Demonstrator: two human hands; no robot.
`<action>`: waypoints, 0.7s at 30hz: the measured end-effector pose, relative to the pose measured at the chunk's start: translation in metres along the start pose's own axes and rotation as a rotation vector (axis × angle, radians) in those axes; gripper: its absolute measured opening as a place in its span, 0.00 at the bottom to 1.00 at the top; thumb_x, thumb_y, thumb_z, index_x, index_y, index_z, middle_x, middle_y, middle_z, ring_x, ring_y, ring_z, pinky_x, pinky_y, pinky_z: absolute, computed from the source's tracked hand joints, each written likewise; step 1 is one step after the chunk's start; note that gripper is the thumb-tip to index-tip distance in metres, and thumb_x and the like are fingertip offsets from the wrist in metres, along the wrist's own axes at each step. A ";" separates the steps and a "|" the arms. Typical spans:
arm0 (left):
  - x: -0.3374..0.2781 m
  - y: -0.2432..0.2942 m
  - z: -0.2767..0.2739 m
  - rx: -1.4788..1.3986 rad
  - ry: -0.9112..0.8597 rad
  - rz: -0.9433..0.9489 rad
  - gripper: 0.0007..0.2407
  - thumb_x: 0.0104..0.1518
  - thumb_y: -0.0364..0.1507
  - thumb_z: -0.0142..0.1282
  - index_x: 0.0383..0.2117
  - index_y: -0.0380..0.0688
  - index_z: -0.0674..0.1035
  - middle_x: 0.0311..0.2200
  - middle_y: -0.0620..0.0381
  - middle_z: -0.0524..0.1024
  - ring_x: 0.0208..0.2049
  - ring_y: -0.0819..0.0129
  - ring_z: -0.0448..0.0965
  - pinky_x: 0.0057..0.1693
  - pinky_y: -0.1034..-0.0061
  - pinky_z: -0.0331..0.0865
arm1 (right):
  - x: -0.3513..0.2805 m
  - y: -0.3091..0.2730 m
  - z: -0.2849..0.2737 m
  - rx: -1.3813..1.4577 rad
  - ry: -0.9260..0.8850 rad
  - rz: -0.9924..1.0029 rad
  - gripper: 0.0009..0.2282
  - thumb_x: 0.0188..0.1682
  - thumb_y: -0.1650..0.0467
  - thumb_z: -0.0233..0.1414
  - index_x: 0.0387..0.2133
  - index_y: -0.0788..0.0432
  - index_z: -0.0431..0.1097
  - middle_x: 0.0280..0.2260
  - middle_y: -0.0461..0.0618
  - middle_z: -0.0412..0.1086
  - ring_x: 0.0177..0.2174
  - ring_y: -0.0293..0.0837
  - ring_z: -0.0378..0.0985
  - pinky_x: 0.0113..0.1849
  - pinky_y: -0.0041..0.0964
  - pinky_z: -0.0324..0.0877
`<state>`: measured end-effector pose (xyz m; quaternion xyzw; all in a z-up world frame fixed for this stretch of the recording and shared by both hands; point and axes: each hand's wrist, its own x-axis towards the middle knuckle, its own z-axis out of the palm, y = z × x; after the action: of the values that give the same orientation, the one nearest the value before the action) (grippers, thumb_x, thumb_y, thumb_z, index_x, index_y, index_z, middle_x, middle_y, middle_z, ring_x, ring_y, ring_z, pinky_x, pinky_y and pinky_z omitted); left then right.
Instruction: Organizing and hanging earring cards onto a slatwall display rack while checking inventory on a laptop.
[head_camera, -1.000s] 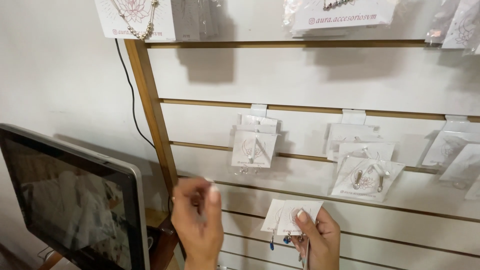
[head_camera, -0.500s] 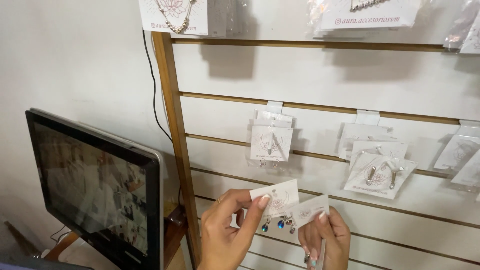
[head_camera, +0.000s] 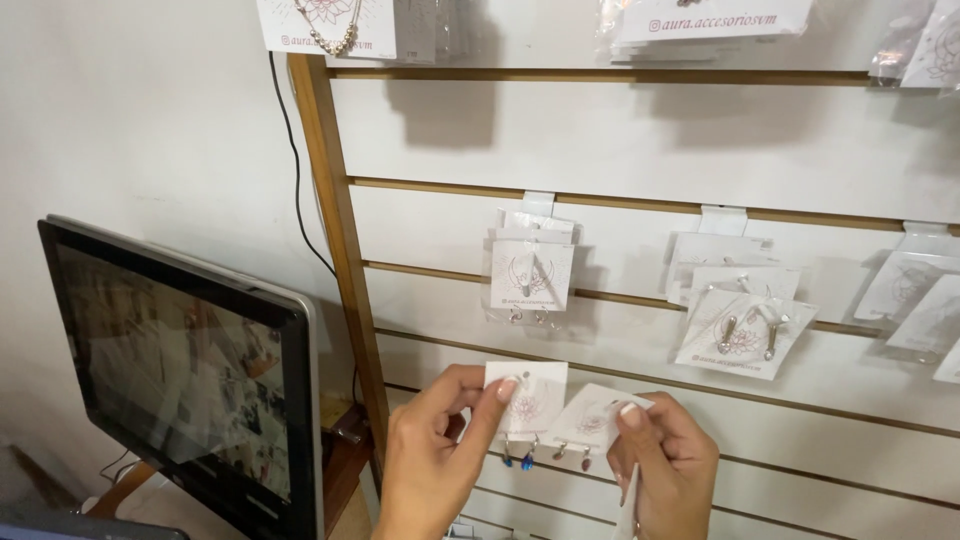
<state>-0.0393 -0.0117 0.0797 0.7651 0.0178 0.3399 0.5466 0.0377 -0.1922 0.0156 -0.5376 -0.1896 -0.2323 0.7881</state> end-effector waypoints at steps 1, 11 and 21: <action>-0.001 0.000 0.001 0.000 0.001 -0.002 0.10 0.55 0.40 0.62 0.27 0.49 0.85 0.19 0.67 0.84 0.18 0.80 0.66 0.25 0.81 0.56 | 0.001 0.001 -0.001 0.000 -0.002 0.002 0.14 0.51 0.70 0.54 0.18 0.67 0.65 0.05 0.48 0.52 0.08 0.38 0.52 0.13 0.31 0.52; 0.005 0.027 -0.006 -0.064 0.156 0.394 0.07 0.59 0.33 0.57 0.27 0.46 0.82 0.22 0.66 0.78 0.21 0.78 0.68 0.26 0.83 0.62 | -0.002 0.010 -0.007 0.163 -0.075 0.065 0.15 0.55 0.64 0.49 0.26 0.66 0.65 0.01 0.47 0.49 0.03 0.36 0.45 0.10 0.29 0.51; 0.057 0.068 -0.013 -0.273 -0.024 0.133 0.13 0.60 0.37 0.59 0.19 0.48 0.76 0.14 0.69 0.68 0.19 0.82 0.62 0.28 0.83 0.55 | -0.003 0.019 -0.010 0.142 -0.048 0.130 0.14 0.56 0.64 0.50 0.29 0.65 0.65 0.02 0.47 0.50 0.03 0.36 0.45 0.10 0.30 0.53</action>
<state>-0.0261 -0.0057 0.1681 0.6873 -0.0859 0.3655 0.6218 0.0468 -0.1952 -0.0043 -0.4969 -0.1893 -0.1537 0.8328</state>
